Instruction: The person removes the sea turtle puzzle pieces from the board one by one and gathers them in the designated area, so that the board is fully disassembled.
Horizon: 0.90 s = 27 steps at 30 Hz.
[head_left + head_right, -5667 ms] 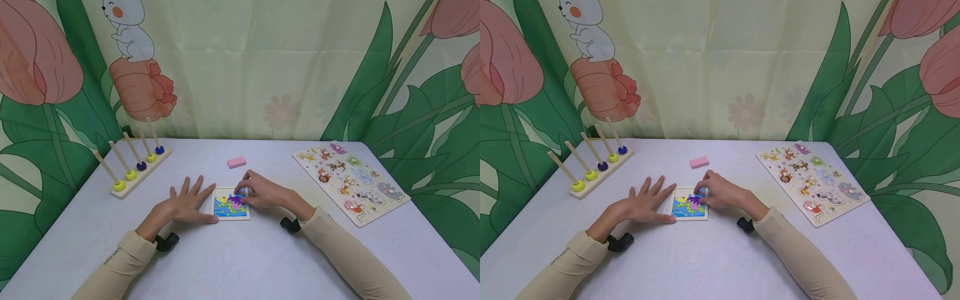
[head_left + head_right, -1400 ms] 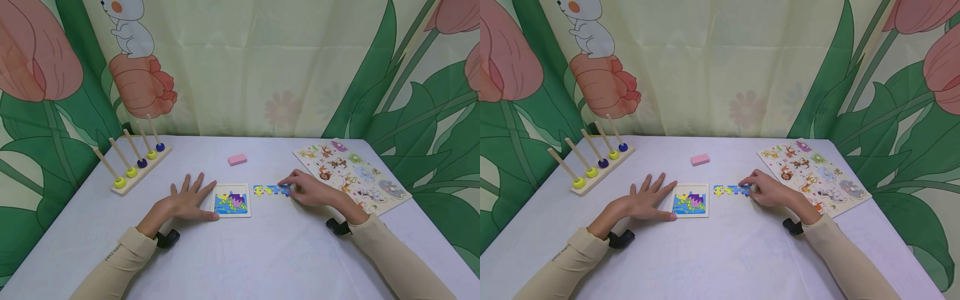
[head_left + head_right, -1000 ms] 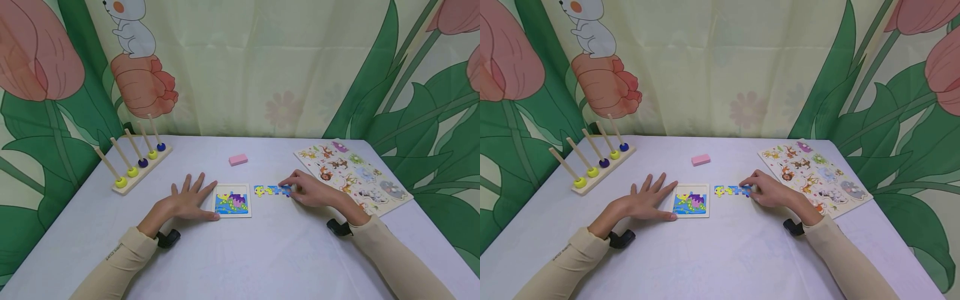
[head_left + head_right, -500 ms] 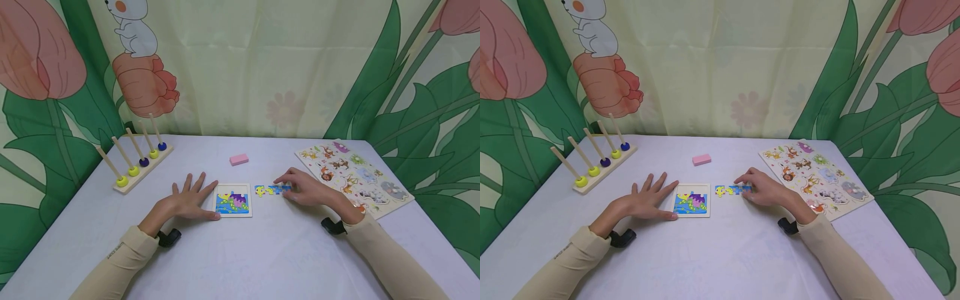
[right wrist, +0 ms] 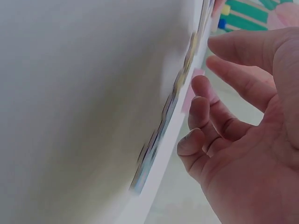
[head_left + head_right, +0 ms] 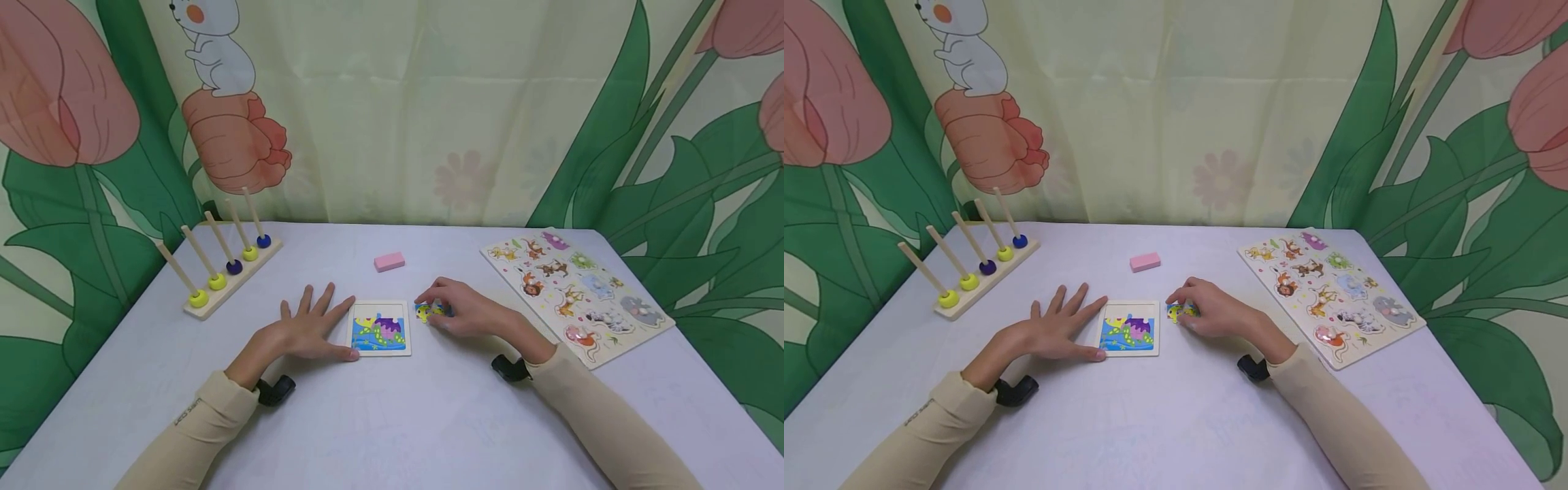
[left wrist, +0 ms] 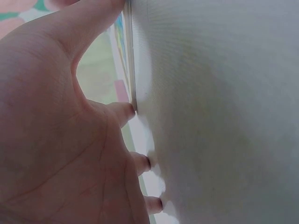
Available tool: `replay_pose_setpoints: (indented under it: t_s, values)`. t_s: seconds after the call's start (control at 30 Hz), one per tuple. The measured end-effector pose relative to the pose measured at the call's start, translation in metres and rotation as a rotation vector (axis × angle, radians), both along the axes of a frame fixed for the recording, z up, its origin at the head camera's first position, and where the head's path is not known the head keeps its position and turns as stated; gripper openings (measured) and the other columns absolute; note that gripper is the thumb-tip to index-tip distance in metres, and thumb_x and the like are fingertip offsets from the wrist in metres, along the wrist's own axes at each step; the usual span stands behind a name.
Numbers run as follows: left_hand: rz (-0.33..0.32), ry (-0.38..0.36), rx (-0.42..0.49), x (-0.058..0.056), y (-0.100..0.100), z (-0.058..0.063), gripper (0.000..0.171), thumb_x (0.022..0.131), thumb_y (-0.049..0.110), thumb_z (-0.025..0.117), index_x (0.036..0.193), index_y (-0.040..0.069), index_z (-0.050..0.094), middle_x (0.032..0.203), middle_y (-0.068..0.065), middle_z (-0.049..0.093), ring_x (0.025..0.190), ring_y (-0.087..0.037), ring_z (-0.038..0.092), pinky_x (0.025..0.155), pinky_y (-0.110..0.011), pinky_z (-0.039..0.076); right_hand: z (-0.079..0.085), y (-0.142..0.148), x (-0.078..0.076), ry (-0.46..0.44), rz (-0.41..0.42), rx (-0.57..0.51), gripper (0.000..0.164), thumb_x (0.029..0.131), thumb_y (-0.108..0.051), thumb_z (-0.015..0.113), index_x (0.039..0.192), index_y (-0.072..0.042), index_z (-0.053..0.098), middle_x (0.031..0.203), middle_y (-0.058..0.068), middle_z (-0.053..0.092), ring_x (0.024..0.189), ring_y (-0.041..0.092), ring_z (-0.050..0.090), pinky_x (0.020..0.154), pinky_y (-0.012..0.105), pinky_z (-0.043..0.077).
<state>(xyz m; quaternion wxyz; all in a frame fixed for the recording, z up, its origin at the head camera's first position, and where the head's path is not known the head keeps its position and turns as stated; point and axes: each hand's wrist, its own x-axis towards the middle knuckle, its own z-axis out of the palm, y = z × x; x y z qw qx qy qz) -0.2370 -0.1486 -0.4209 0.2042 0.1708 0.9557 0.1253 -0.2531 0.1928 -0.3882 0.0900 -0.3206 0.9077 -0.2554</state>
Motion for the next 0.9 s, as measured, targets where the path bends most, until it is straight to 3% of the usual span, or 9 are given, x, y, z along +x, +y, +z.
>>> replay_pose_setpoints:
  t_s: [0.43, 0.9]
  values:
    - [0.004, -0.013, -0.019, 0.000, 0.001, 0.002, 0.119, 0.078, 0.090, 0.063, 0.171, 0.035, 0.012, 0.180, -0.012, -0.016, 0.161, -0.053, -0.022, 0.115, -0.089, -0.008, 0.000, -0.045, -0.005, -0.055, 0.067, 0.045, 0.034, 0.100, -0.018, 0.070, 0.134, -0.017, 0.072, 0.122, 0.004, 0.067, 0.101, 0.015, 0.057, 0.090, 0.030, 0.053]
    - [-0.005, -0.013, -0.015, 0.001, 0.001, 0.004, 0.121, 0.077, 0.091, 0.063, 0.171, 0.034, 0.012, 0.180, -0.013, -0.015, 0.161, -0.054, -0.021, 0.114, -0.090, -0.006, 0.001, -0.078, -0.005, -0.014, 0.195, 0.044, 0.033, 0.099, -0.006, 0.067, 0.131, -0.011, 0.074, 0.122, 0.006, 0.068, 0.099, 0.018, 0.060, 0.090, 0.028, 0.053]
